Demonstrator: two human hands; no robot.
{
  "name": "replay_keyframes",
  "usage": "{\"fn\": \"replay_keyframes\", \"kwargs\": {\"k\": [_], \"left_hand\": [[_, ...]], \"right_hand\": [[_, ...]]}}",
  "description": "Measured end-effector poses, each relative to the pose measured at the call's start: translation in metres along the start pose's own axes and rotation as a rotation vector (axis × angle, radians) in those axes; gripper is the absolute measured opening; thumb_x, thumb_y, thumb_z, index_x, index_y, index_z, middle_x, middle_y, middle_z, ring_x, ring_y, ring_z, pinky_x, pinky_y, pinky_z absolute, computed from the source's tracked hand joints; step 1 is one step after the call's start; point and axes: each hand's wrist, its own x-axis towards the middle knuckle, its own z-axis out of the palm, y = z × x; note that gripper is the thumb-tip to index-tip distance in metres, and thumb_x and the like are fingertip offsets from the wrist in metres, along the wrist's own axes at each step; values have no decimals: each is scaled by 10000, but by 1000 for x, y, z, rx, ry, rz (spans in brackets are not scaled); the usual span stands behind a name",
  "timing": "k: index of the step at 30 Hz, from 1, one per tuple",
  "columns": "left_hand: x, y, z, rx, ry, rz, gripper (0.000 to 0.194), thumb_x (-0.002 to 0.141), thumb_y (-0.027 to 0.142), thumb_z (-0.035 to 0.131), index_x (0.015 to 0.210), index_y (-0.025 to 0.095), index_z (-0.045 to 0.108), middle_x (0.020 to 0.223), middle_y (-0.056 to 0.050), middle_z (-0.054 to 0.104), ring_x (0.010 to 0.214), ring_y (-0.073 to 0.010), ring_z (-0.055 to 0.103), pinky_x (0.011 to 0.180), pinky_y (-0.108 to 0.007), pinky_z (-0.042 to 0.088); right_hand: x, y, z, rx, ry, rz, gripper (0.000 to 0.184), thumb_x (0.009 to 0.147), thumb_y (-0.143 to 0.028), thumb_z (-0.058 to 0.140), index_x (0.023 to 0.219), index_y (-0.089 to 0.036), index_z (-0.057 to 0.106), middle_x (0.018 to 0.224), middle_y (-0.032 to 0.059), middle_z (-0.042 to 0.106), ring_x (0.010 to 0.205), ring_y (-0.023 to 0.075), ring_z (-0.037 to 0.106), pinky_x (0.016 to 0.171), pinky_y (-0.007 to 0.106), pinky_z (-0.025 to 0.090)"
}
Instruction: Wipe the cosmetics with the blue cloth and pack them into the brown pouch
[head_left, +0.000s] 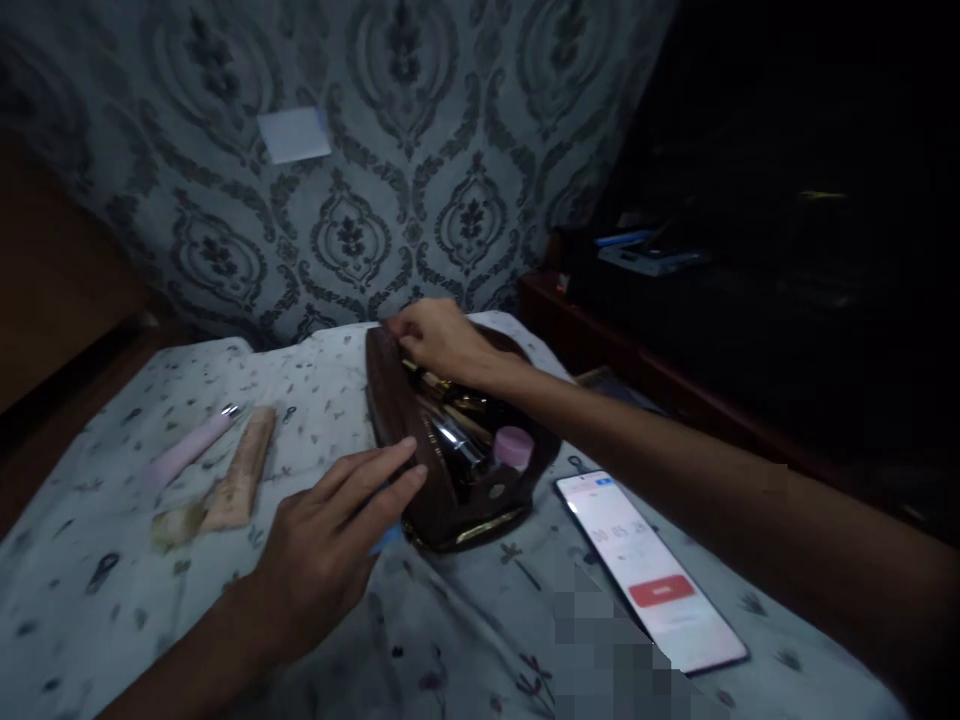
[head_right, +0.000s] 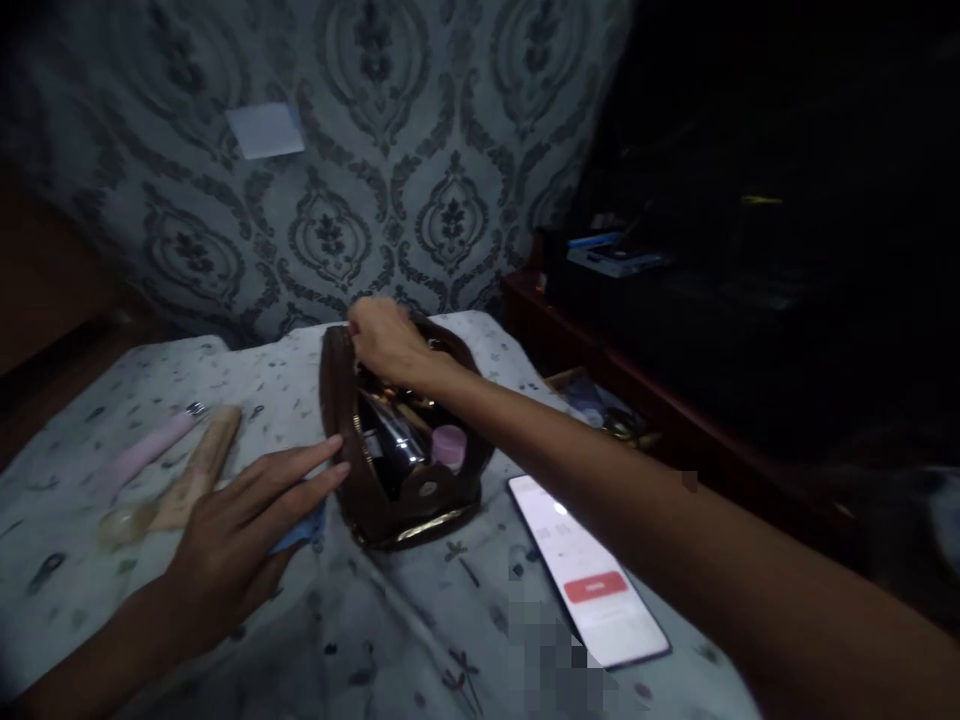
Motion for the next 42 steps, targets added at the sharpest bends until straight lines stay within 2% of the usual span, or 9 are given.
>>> {"fn": "replay_keyframes", "kwargs": {"k": [4, 9, 13, 19, 23, 27, 34, 39, 42], "left_hand": [[-12, 7, 2, 52, -8, -63, 568, 871, -17, 385, 1410, 153, 438, 1450, -181, 533, 1325, -249, 528, 935, -363, 576], [-39, -3, 2, 106, -29, -214, 522, 887, 3, 381, 1380, 163, 447, 1316, -172, 592, 1212, -255, 596, 832, -354, 591], [-64, -35, -23, 171, -65, -397, 398, 918, 87, 418, 1287, 168, 544, 1252, -141, 616, 1139, -249, 610, 867, -379, 563], [-117, -95, -80, 146, -197, -925, 418, 959, 389, 399, 1253, 178, 608, 1180, -104, 639, 1023, -266, 632, 944, -419, 499], [-157, -111, -85, -55, -339, -999, 573, 938, 575, 420, 1315, 175, 582, 1303, -123, 613, 1169, -294, 592, 1033, -412, 445], [-175, -110, -76, -95, -387, -977, 621, 914, 583, 457, 1386, 185, 522, 1370, -118, 594, 1214, -301, 575, 1028, -403, 451], [-141, -75, -77, -65, -275, -897, 589, 876, 655, 530, 1290, 242, 595, 1238, -82, 671, 1036, -300, 663, 843, -351, 534], [-94, -32, -52, -79, -341, -625, 461, 919, 552, 545, 1287, 275, 564, 1177, -57, 688, 941, -257, 698, 706, -298, 529], [-72, -18, -40, -185, -349, -580, 380, 951, 457, 536, 1273, 255, 547, 1119, -51, 693, 918, -231, 688, 723, -291, 529]], "right_hand": [[-20, -14, -3, 52, 217, -8, 193, 895, -222, 556, 841, -155, 729, 797, 60, 721, 744, 192, 622, 679, 286, 404], [-55, -48, -6, 181, 312, -138, 318, 937, -343, 546, 653, -217, 614, 613, 24, 606, 620, 181, 580, 601, 294, 367], [-78, -79, 5, 195, 189, -258, 413, 958, -396, 530, 583, -223, 543, 523, 7, 537, 541, 150, 530, 575, 283, 352], [-97, -111, 50, 403, -72, -354, 291, 978, -263, 508, 718, -194, 618, 682, 33, 660, 614, 142, 592, 609, 259, 385], [-105, -125, 89, 560, -211, -232, 151, 941, -190, 543, 881, -167, 680, 696, 19, 666, 645, 148, 613, 626, 255, 398], [-114, -135, 121, 737, -278, -82, 120, 888, -166, 575, 921, -177, 690, 649, -16, 625, 614, 136, 581, 617, 251, 407], [-130, -131, 150, 1295, -345, 233, 202, 866, -337, 623, 1018, -203, 621, 746, -17, 587, 589, 126, 617, 508, 225, 443], [-136, -116, 153, 1566, -328, 327, 353, 797, -496, 691, 1016, -230, 612, 819, -9, 604, 682, 134, 615, 562, 238, 487], [-138, -107, 151, 1650, -251, 368, 394, 713, -523, 769, 918, -217, 629, 798, -21, 588, 697, 131, 580, 570, 233, 490]]}}
